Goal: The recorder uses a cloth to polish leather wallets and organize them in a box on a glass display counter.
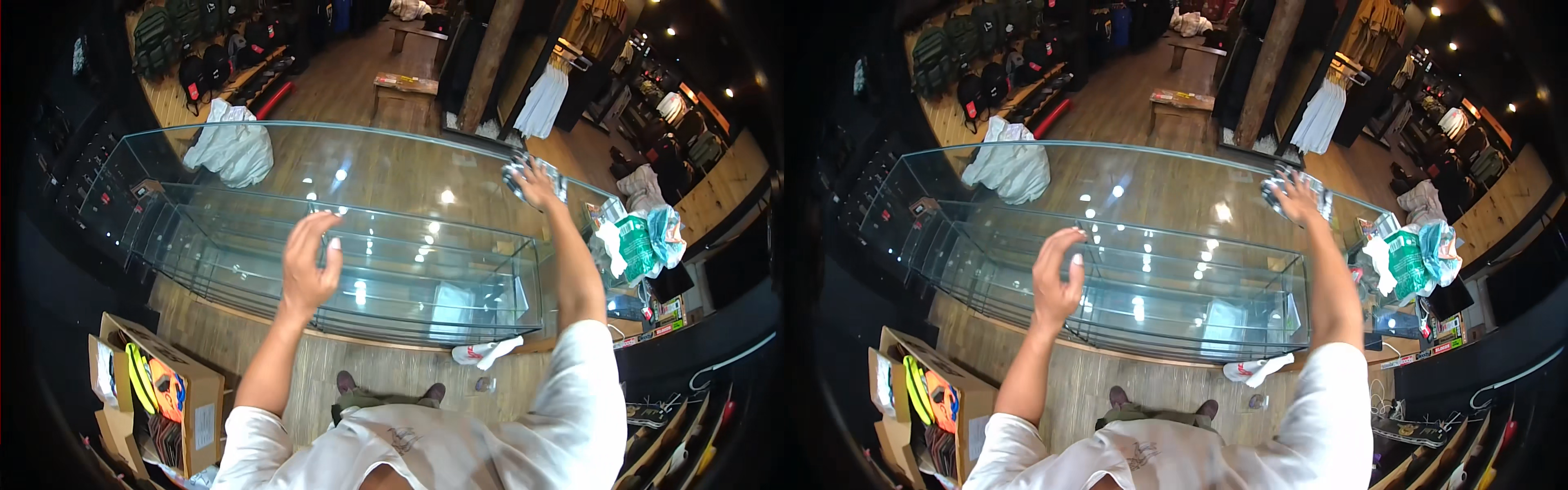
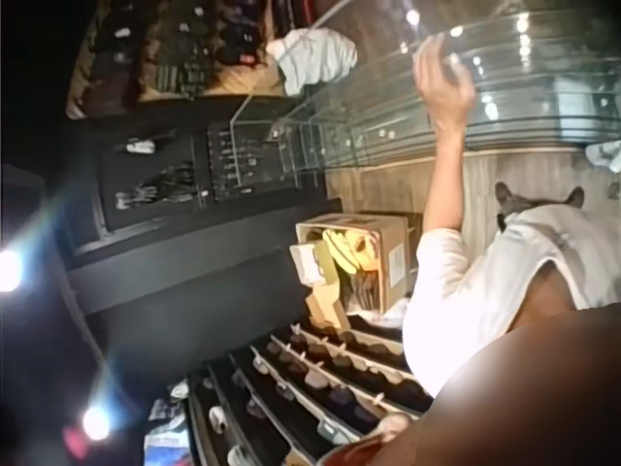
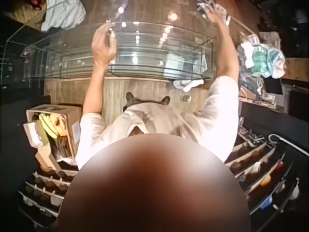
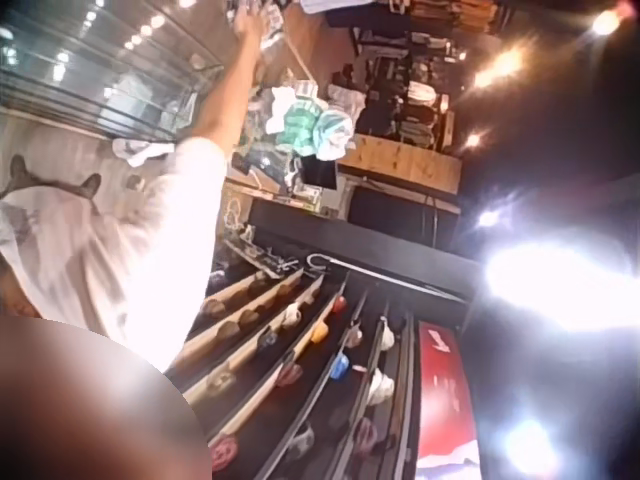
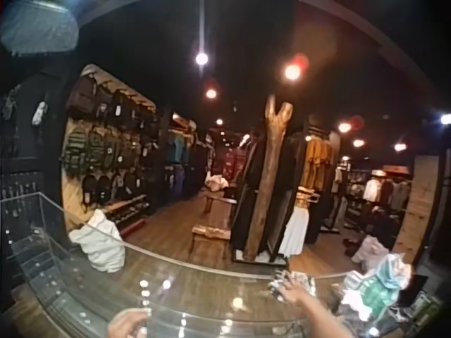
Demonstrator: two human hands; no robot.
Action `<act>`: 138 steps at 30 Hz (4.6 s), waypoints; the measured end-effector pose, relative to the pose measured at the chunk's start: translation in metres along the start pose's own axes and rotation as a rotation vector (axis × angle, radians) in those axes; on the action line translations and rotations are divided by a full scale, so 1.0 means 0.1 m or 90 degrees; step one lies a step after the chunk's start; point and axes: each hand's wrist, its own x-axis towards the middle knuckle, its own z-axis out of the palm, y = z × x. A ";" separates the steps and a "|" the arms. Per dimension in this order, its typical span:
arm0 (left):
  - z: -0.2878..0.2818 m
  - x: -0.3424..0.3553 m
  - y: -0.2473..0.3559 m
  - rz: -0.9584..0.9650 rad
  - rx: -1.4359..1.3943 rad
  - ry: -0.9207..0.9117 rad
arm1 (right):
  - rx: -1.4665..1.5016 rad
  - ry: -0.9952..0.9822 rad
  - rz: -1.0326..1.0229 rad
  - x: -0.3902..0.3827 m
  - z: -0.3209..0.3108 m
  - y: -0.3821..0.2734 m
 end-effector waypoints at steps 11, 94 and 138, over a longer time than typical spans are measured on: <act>-0.06 0.02 -0.16 0.011 -0.033 -0.017 | 0.112 0.061 -0.449 -1.69 0.06 -2.06; -5.39 -5.17 -0.10 -0.795 0.448 0.354 | 0.431 -0.383 -0.898 -4.82 2.43 -8.32; -6.75 -5.45 -1.83 -0.707 -0.289 0.627 | 0.520 -0.614 -0.629 -6.02 3.04 -9.61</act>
